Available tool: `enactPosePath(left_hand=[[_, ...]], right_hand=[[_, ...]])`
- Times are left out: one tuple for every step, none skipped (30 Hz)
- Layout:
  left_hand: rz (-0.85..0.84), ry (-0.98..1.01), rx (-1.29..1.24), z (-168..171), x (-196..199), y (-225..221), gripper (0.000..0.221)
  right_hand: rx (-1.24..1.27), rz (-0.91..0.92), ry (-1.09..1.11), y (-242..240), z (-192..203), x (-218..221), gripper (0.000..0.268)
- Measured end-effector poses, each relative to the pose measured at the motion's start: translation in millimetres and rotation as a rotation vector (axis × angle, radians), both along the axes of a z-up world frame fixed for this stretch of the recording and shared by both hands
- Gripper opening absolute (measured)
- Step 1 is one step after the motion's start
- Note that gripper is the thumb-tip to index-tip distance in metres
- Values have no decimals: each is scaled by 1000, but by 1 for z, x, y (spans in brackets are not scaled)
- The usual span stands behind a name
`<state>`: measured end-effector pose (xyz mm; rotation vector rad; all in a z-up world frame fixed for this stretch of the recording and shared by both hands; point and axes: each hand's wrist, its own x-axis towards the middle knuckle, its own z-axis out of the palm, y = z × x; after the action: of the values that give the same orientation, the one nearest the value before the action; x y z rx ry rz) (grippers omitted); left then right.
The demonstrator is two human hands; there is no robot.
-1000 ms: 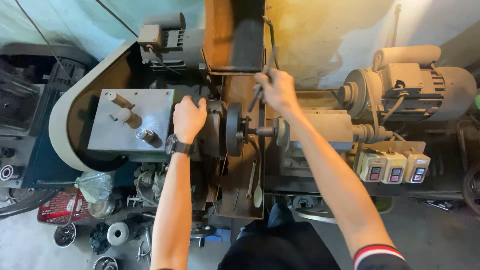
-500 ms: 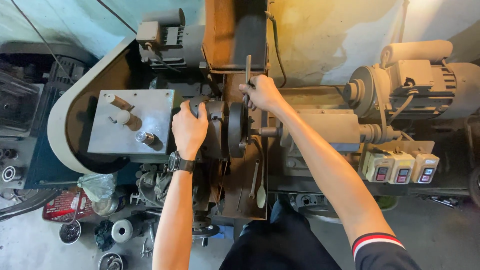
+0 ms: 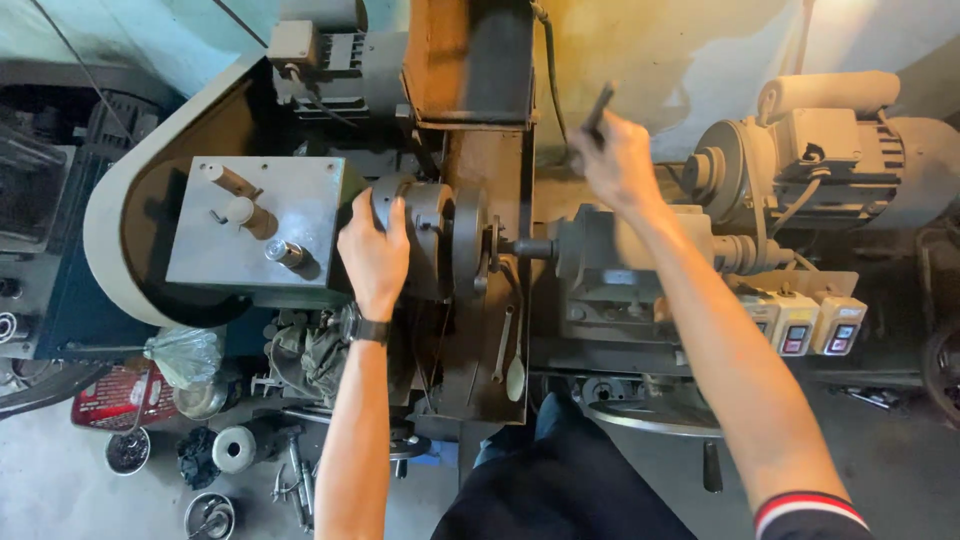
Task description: Operating a lathe machine to secure and shape a metal part.
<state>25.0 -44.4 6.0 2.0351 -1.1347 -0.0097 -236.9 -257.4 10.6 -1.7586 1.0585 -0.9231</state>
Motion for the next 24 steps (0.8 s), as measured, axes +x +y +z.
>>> enactPosePath(left_hand=[[4,-1,-3,1,-10,10,42],[28,58,-64,2,-20,21,40],[51,115,-124,3,-30,31,40],[54,113,-128,-21,-36,43,40],[62,80,-281,-45,-43,54,42],[68,45,-435,-70,-49,65,46],[67,45,-436,-88,-54,79,46],[77,198,-334,-106,-59,93,49],[90,352,-233,-125,-66,107,52],[96,353,-237,-119,-71,111,52],[90,140,-252,-112,-75,115,57],[82,-74,-264,-105,-78,119,63],[87,-76,-269,-85,-72,104,63],[26,-134,-402,-64,-65,90,59],[-34,-192,-528,-42,-58,79,56],[-27,-196,-527,-18,-44,53,56],[-100,-187,-402,6,-29,26,50],[-172,-177,-276,30,-13,0,45],[-172,-180,-277,24,4,-23,45],[-190,-81,-123,17,22,-47,44],[-209,20,32,10,38,-71,44],[-210,20,32,2,39,-70,44],[-108,5,224,-5,40,-69,45],[-4,-10,415,-13,41,-69,48]], right_hand=[[-3,4,-1,2,-7,-11,15],[-81,20,133,4,-15,-22,16],[-160,35,266,5,-23,-34,17],[-163,38,264,9,-22,-33,17],[-224,31,312,11,-21,-33,18],[-286,24,360,14,-20,-33,19],[-286,23,359,14,-21,-32,19],[-274,8,368,15,-23,-32,21],[-265,-1,379,13,-23,-31,23],[-269,4,379,14,-20,-30,23],[-254,0,403,16,-17,-29,23],[-239,-5,427,18,-14,-29,23],[-245,-2,425,16,-13,-28,23],[-255,-3,430,15,-13,-28,24],[-262,-1,435,17,-13,-27,24],[-263,6,432,17,-14,-28,24],[-280,3,431,17,-14,-28,24],[-298,1,430,18,-14,-29,24],[-299,0,428,19,-12,-29,24],[-295,-11,436,19,-10,-28,24],[-290,-21,448,20,-8,-29,24],[-289,-22,448,21,-8,-30,24],[-286,-27,454,21,-8,-30,25],[-283,-33,461,21,-9,-30,26]])
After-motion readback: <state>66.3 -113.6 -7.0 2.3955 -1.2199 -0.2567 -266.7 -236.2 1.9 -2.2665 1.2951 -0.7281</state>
